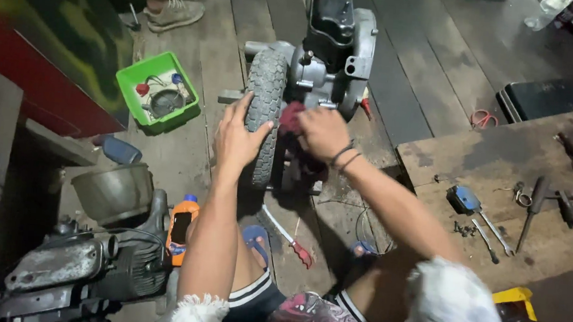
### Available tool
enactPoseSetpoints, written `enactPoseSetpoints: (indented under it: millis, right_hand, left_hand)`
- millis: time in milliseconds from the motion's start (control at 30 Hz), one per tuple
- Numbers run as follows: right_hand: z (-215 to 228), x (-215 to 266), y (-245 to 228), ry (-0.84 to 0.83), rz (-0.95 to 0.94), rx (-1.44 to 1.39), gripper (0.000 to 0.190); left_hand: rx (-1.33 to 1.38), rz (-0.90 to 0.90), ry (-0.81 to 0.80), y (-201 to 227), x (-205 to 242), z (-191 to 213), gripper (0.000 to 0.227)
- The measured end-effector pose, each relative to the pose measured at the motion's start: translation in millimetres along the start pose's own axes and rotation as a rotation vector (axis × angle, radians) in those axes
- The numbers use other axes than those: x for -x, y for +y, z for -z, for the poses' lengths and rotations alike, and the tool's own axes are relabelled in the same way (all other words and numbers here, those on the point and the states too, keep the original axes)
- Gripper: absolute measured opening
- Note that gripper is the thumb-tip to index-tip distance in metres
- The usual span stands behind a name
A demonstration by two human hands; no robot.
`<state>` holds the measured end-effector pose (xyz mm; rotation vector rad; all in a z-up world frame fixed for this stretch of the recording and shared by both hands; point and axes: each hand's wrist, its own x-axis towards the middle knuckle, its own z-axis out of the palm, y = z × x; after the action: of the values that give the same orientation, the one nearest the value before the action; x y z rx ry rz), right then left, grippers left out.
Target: The person sits on the floor and uses a screwdriver to tighten bolts on a small engine. They then wipe the engine casing and tire with a cloth and use a hammer to tap the engine components.
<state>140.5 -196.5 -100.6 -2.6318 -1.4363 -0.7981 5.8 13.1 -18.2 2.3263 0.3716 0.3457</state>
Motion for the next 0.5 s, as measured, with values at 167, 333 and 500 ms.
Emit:
enactPoseSetpoints:
  millis: [167,333,500]
  right_hand:
    - [87,11,20,-0.119,-0.225,-0.102,0.043]
    - [83,-13,-14,0.137,-0.265,-0.083,0.053]
    - [26,19,-49,-0.42,-0.468,-0.337,0.041]
  left_hand:
    - [0.04,-0.015,-0.016,1,-3,5,0.075]
    - [0.005,-0.059,0.012,-1,-1,4,0.074]
    - [0.087,0.054,-0.056,11,0,11,0.073]
